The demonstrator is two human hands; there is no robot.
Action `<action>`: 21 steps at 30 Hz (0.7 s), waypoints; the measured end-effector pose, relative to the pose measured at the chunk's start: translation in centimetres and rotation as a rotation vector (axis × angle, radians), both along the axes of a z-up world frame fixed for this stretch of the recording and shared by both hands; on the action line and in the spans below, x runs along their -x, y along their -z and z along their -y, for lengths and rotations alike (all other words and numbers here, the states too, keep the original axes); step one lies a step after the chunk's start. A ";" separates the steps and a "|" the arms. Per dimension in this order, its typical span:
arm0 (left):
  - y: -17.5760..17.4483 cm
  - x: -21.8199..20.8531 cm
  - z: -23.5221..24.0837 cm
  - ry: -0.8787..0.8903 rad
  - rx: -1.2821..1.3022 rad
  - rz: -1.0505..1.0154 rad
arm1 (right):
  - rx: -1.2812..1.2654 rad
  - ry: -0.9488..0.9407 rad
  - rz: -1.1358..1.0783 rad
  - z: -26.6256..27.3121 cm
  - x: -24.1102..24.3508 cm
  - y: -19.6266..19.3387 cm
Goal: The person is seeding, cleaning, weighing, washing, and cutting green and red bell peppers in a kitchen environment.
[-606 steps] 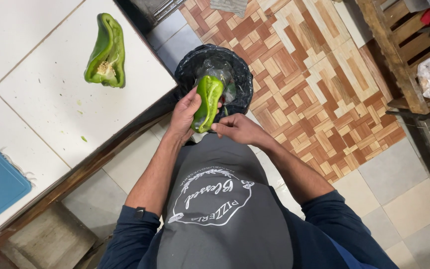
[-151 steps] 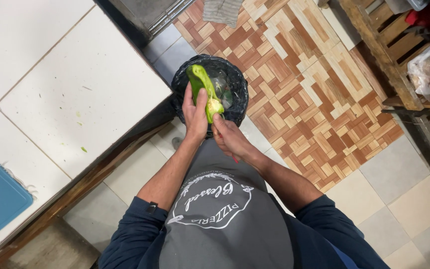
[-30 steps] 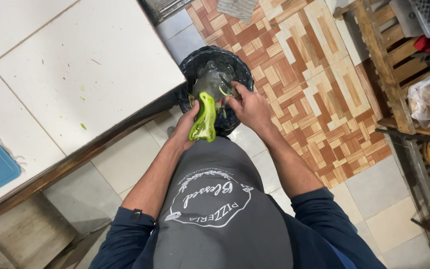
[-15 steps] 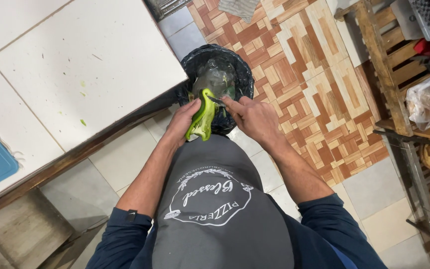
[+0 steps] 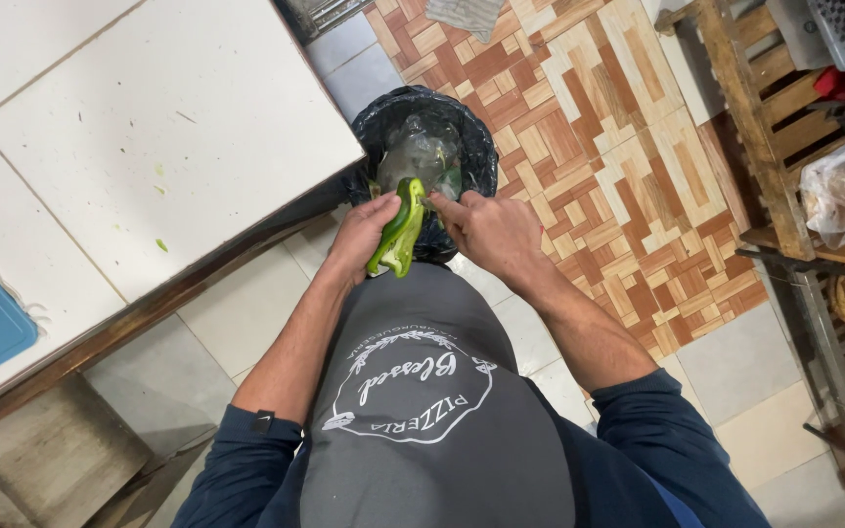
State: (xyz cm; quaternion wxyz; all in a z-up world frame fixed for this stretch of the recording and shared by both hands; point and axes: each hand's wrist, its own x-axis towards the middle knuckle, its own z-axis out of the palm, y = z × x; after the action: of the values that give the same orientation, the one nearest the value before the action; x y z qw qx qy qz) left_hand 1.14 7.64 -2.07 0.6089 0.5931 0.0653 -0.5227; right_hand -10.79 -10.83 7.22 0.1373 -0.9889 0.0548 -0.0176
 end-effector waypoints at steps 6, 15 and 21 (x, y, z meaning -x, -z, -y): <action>0.5 0.1 -0.1 -0.032 0.024 -0.102 | -0.138 0.024 -0.061 -0.1 0.7 1.1; 1.8 -0.6 1.1 -0.117 0.112 -0.081 | -0.369 0.014 -0.147 -1.9 1.1 -0.1; 1.7 -0.9 0.9 -0.157 0.042 -0.160 | -0.361 0.043 -0.200 -0.8 0.8 -0.9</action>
State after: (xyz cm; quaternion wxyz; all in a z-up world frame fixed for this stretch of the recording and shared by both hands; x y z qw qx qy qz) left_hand 2.04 6.78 -3.80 0.6530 0.5298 0.1489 -0.5203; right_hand -11.55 -10.06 8.08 0.3057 -0.9436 0.0917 0.0876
